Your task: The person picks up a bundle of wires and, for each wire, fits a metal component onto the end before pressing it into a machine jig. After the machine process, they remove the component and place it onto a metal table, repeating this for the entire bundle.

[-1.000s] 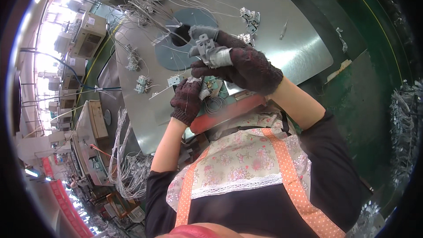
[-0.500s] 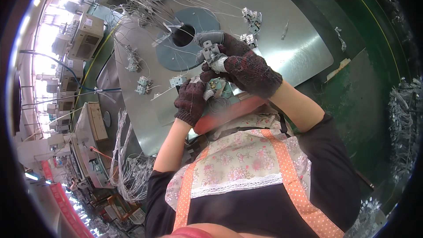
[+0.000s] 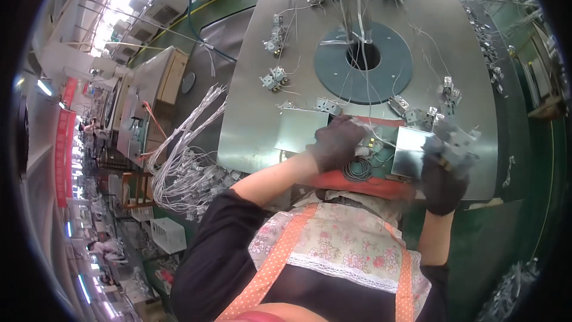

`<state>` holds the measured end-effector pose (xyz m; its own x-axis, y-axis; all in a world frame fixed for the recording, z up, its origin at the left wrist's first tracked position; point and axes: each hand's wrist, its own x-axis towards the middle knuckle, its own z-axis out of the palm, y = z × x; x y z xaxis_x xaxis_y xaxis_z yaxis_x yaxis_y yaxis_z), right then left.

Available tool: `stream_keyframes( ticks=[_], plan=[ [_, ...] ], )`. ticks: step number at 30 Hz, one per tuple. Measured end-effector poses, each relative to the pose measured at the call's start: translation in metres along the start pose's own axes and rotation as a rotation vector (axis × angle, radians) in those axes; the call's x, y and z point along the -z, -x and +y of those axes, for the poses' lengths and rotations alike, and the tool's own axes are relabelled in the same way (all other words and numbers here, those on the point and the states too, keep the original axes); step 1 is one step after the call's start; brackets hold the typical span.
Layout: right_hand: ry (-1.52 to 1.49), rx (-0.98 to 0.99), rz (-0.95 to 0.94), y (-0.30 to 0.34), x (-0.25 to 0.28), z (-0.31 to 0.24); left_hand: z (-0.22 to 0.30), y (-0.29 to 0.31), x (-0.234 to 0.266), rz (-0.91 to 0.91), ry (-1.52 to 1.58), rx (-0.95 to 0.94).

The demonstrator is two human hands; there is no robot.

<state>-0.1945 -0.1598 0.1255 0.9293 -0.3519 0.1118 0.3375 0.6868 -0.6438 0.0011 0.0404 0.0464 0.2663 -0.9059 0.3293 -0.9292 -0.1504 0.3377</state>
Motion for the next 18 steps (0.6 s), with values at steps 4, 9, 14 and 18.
stream_keyframes(
  ticks=[4, 9, 14, 18],
  plan=[
    [-0.473, 0.002, -0.13, 0.013, 0.017, 0.008, 0.001, -0.018, 0.011, -0.056, 0.167, 0.007],
    [0.496, -0.045, -0.168, -0.019, 0.013, 0.034, -0.042, -0.065, 0.033, -0.254, 0.283, 0.343],
    [1.768, 0.23, -0.432, -0.062, -0.015, 0.053, -0.083, -0.087, 0.037, -0.525, -0.258, 0.48],
    [2.006, 0.216, -0.484, -0.063, -0.013, 0.083, -0.149, -0.067, 0.025, -0.519, -0.453, 0.453]
  ],
)
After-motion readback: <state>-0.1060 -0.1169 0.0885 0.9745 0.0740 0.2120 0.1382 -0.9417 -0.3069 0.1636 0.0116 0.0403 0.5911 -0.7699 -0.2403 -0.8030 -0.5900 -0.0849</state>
